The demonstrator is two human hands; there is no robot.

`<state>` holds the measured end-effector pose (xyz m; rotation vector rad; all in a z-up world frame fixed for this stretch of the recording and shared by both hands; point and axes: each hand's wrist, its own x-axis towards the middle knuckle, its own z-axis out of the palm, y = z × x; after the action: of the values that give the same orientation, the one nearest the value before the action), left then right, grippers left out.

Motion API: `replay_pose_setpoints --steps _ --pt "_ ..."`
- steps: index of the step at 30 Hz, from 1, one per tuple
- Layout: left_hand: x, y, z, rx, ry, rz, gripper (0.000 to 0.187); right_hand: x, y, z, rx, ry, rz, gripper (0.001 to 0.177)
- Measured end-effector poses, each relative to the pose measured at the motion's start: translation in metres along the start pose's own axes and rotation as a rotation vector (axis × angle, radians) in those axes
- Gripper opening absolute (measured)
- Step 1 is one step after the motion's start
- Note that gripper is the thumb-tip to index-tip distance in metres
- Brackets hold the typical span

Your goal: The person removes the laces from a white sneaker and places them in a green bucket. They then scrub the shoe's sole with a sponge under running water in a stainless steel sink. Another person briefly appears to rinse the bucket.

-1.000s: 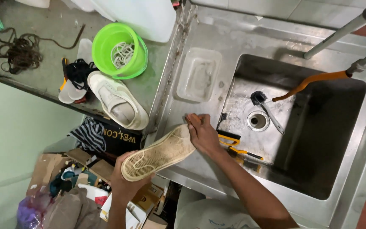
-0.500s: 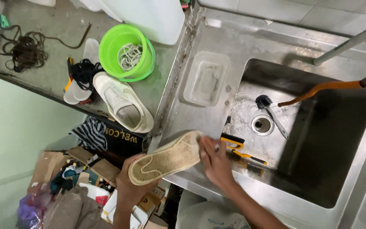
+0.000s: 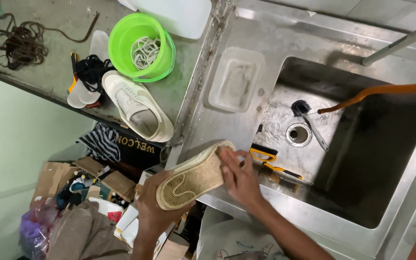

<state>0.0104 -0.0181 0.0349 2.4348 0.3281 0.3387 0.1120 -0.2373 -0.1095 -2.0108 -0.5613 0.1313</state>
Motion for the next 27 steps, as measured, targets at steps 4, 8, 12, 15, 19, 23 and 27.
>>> replay_pose_setpoints --steps 4,8,12,15,19,23,27 --pt "0.000 0.009 0.004 -0.014 -0.004 0.056 0.088 0.021 0.000 -0.004 0.021 -0.060 0.278 0.061" --pt "-0.009 0.009 0.005 0.003 -0.017 0.070 0.090 -0.011 -0.065 -0.009 0.136 -0.064 0.040 0.049" --pt "-0.018 0.009 0.009 -0.029 0.038 0.039 0.088 0.037 0.009 -0.003 -0.044 -0.065 0.221 0.064" --pt "-0.016 0.014 0.009 -0.016 0.031 0.072 0.089 0.032 -0.013 -0.009 0.036 -0.076 0.292 0.055" --pt "-0.013 0.019 0.009 -0.002 0.044 0.148 0.080 0.035 -0.030 -0.025 0.066 -0.153 0.126 0.056" --pt "-0.016 0.025 0.013 -0.020 0.062 0.121 0.084 0.049 0.029 -0.009 0.014 -0.126 0.287 0.060" --pt "-0.009 0.026 0.013 0.041 0.064 0.127 0.081 0.027 -0.065 -0.035 0.212 -0.139 0.000 0.051"
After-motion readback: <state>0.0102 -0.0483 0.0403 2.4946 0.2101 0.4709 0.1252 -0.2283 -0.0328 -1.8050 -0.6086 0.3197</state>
